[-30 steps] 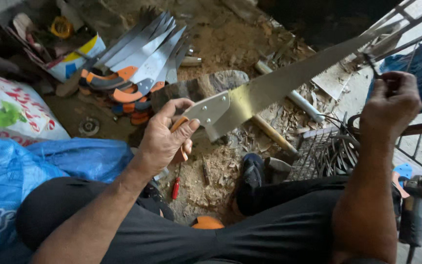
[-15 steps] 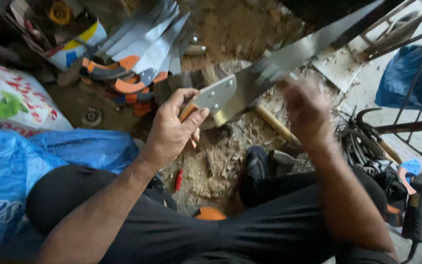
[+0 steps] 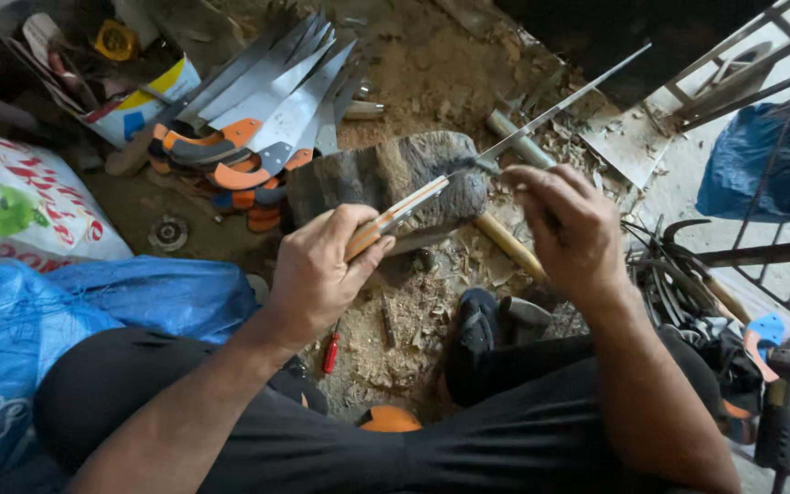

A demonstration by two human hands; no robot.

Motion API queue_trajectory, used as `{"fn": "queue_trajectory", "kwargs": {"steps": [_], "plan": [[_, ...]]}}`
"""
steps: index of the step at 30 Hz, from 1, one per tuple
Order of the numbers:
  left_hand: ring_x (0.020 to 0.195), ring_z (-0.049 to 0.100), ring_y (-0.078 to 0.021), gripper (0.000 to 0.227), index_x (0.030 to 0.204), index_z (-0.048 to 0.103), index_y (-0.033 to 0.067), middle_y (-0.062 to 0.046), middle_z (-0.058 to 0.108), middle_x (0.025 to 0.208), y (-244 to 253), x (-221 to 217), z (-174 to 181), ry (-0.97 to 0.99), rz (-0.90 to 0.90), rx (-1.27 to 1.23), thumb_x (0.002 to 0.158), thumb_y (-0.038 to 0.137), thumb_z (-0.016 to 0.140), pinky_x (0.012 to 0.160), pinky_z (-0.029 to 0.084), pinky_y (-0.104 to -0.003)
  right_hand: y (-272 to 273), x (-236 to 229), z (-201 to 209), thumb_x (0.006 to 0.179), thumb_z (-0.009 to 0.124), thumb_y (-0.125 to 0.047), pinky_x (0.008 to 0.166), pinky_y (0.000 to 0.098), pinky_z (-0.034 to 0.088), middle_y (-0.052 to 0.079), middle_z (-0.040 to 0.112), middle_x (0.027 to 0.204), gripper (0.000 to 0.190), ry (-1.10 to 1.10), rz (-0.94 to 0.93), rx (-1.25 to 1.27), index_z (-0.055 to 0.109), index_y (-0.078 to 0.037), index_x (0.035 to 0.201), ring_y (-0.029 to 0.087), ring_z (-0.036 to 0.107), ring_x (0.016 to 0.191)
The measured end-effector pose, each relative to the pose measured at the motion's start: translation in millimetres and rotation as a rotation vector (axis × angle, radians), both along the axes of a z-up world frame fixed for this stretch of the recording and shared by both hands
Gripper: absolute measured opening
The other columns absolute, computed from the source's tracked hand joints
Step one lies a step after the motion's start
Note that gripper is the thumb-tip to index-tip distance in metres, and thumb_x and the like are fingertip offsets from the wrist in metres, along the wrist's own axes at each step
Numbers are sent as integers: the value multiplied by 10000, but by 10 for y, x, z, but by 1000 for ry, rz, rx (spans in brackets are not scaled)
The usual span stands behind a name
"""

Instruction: The person sits on the floor and uses a wire brush to scrub the blade of a hand saw. They handle multiple saws one at a time, brushing along the teeth and flat surfaces, then placing each saw aside after cleaning.

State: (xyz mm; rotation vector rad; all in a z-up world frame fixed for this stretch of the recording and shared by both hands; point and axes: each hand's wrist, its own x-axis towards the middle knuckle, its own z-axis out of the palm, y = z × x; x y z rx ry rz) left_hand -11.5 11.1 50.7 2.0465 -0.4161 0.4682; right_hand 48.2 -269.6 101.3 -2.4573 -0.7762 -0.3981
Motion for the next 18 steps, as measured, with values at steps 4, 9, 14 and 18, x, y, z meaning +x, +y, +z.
{"fn": "queue_trajectory", "kwargs": {"steps": [4, 9, 14, 18], "plan": [[712, 693, -204, 245, 1092, 626, 65, -86, 674, 842, 53, -36, 7, 17, -9, 10, 948, 165, 797, 617, 548, -353, -273, 127, -44, 1024, 675, -4, 597, 336, 509, 139, 700, 919, 203, 79, -235, -12, 757, -57, 1202, 206, 662, 706], [758, 728, -177, 245, 1080, 649, 65, -82, 712, 871, 142, -63, -2, 36, -22, -47, 920, 164, 806, 665, 569, -325, -888, 366, -125, 1036, 695, 10, 769, 334, 550, 150, 723, 1060, 184, -149, -317, 60, 733, -43, 1208, 214, 708, 902], [755, 719, -155, 275, 1056, 659, 58, -80, 719, 856, 257, -112, 17, 72, -29, -5, 862, 161, 825, 658, 561, -307, -1623, 567, -233, 1030, 702, -17, 702, 358, 509, 134, 720, 929, 143, -138, -625, 90, 742, -37, 1165, 212, 673, 809], [765, 706, -127, 280, 1075, 654, 68, -37, 734, 893, 331, -36, -32, 126, -47, -83, 864, 164, 811, 665, 573, -267, -2118, 670, -214, 1012, 705, -40, 651, 316, 491, 79, 716, 837, 102, -174, -862, 156, 756, -58, 1098, 142, 659, 731]]}}
